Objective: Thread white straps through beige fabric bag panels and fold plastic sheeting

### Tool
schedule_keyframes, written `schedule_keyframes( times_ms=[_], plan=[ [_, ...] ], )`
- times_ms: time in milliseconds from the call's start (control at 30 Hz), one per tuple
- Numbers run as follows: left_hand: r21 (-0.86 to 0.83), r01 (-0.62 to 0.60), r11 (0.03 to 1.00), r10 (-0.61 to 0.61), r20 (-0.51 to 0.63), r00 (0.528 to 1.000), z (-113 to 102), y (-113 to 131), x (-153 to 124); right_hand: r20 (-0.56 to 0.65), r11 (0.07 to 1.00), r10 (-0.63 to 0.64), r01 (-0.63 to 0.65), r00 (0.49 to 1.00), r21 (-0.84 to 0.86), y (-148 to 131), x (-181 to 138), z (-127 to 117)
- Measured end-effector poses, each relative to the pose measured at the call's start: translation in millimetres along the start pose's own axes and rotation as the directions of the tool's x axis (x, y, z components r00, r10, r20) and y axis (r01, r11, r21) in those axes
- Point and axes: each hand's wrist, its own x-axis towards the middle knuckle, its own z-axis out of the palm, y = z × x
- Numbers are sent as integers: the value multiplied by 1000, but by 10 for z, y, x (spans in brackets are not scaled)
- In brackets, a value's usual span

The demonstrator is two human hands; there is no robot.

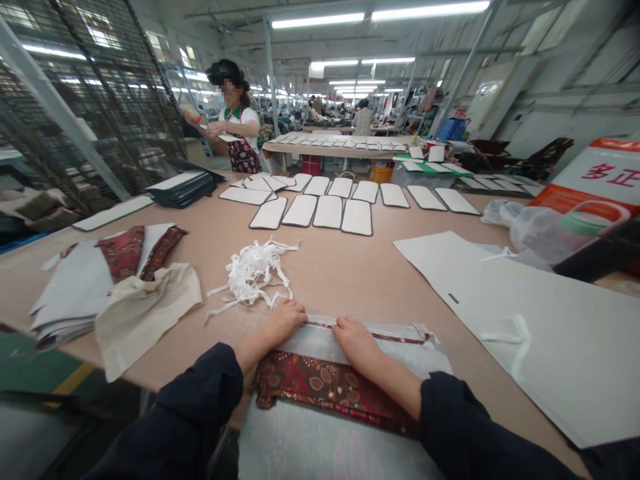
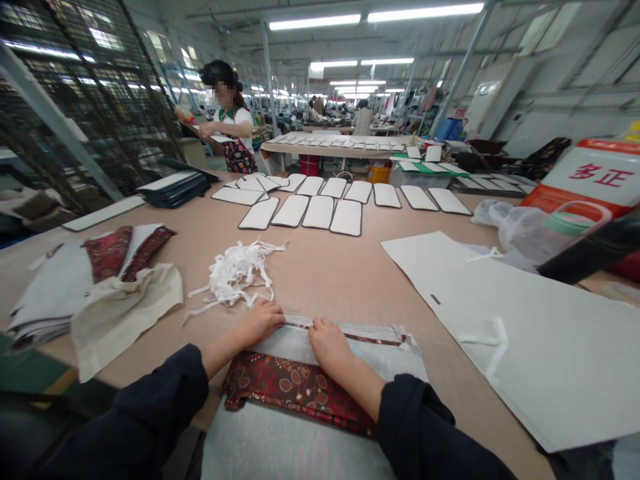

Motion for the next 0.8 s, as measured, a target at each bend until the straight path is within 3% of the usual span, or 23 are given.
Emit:
schedule_keyframes(
  times_ms=[267, 400, 633, 700, 800],
  plan=[
    [187, -141, 972, 152, -49, 987, -54, 150, -155, -13, 997, -71, 71, 997, -17, -300, 186, 51],
    [189, -117, 975, 131, -64, 989, -56, 181, -227, 8, 999, -38, 38, 999, -38, -17, -161, 23],
    [188, -91, 978, 112, -102, 988, -51, 159, -294, 78, 970, 220, -210, 972, -122, 765, -990, -53],
    [165, -44, 985, 64, -116, 991, -40, 166, -302, 120, 966, 238, -222, 964, -131, 790, -1014, -111],
    [126, 56, 990, -43, -102, 994, -13, 199, -321, 167, 970, 229, -211, 959, -123, 581, -765, -203]
  ],
)
